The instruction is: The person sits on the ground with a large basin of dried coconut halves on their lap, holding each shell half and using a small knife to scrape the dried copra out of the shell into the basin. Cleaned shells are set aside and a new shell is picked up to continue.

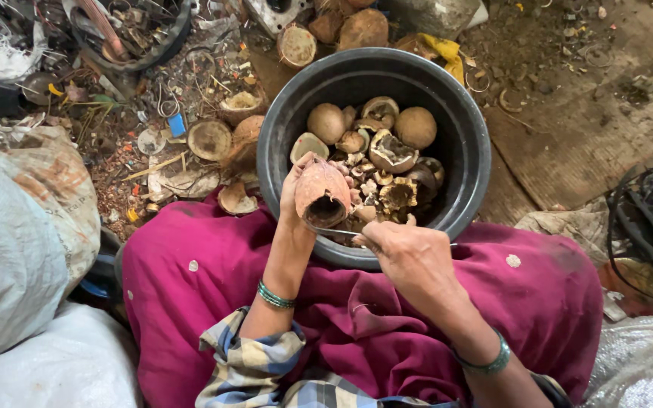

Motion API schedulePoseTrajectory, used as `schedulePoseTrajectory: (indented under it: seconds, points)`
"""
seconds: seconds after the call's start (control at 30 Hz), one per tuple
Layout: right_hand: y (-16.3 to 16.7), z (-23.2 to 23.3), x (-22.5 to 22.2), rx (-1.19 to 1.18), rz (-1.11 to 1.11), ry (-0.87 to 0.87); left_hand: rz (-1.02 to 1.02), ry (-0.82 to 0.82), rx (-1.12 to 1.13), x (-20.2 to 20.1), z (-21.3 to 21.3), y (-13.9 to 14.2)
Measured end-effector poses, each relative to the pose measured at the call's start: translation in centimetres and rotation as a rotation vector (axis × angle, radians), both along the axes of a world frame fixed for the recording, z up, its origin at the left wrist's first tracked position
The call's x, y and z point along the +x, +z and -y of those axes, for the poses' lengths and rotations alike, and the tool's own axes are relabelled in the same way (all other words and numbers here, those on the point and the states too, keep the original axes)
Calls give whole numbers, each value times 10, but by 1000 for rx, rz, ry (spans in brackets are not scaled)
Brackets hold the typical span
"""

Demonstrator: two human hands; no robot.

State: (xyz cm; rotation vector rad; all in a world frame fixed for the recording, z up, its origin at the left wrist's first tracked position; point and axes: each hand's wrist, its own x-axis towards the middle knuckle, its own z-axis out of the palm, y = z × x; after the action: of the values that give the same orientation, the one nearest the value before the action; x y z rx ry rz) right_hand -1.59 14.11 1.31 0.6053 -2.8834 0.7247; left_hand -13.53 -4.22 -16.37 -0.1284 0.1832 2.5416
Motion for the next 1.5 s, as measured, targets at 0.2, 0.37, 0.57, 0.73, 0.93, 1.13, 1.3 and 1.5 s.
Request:
schedulePoseTrajectory:
  seconds: [0.2,0.37,0.57,0.73,0.93,1.13,1.3,1.5]
  points:
    - [2,-3,-5,33,19,2,44,41,35,-4,2,5]
    - [-5,3,-8,63,-1,9,73,-11,52,-7,4,5]
    - [-3,1,-9,87,-7,19,57,-27,21,-11,5,2]
    - [0,4,-12,110,-22,29,103,-30,-14,-11,5,8]
    - [3,6,-10,98,-50,52,198,-48,-60,-7,3,15]
    - [-3,12,-6,172,-55,6,127,-73,-214,-16,-1,-4]
    - [-15,21,1,137,-36,-91,207,106,-281,-22,3,-14]
    - [-19,19,-5,41,-51,-182,216,294,-206,-19,7,-10]
